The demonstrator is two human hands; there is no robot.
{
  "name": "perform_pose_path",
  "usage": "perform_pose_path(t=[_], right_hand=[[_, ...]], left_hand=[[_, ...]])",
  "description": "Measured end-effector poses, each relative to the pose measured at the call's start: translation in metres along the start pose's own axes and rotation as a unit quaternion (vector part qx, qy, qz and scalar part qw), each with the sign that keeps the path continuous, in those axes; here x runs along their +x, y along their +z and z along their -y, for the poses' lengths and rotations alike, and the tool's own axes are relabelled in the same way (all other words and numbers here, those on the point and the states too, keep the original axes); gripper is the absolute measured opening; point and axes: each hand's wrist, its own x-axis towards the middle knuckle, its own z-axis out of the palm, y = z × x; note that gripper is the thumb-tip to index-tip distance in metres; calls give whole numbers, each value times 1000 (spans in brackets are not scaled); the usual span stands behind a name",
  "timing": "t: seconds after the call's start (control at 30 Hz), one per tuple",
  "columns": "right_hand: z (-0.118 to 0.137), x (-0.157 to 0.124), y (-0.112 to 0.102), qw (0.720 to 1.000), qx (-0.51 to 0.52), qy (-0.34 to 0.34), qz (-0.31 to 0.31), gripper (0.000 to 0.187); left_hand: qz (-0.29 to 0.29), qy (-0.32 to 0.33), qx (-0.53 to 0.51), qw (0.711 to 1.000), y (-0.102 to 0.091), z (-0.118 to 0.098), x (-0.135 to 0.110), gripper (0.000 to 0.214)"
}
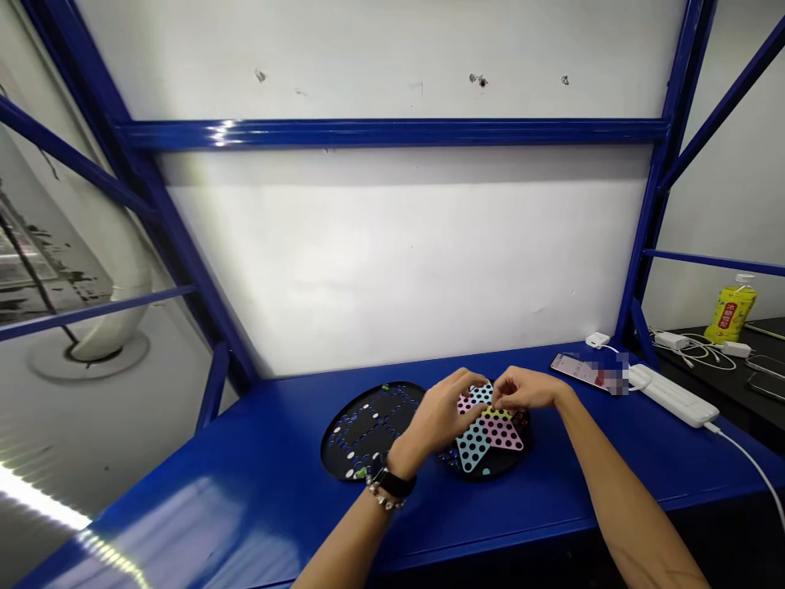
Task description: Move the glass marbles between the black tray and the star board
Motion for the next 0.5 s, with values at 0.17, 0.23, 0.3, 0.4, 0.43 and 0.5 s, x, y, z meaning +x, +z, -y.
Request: perform_pose_path(t=[0.17, 0.23, 0.3, 0.4, 0.43, 0.5], right_hand=[[-16, -2, -4, 994, -23, 62, 90, 22], [-18, -2, -4, 993, -36, 77, 86, 22], [-16, -2, -3, 992, -40, 80, 84, 22], [-11, -1, -1, 993, -40, 69, 89, 19], [-9, -1, -1, 992, -38, 66, 97, 18], [-7, -1, 0, 990, -30, 70, 118, 20]], left_hand=[[-44, -125, 3, 991, -34, 44, -41, 24], [-70, -171, 4, 983, -46, 61, -57, 26], [-93, -203, 2, 975, -55, 72, -68, 28], [-118, -225, -12, 967, -62, 80, -76, 33], [-126, -229, -20, 965, -63, 81, -77, 34], [-137, -234, -35, 962, -64, 82, -76, 35]])
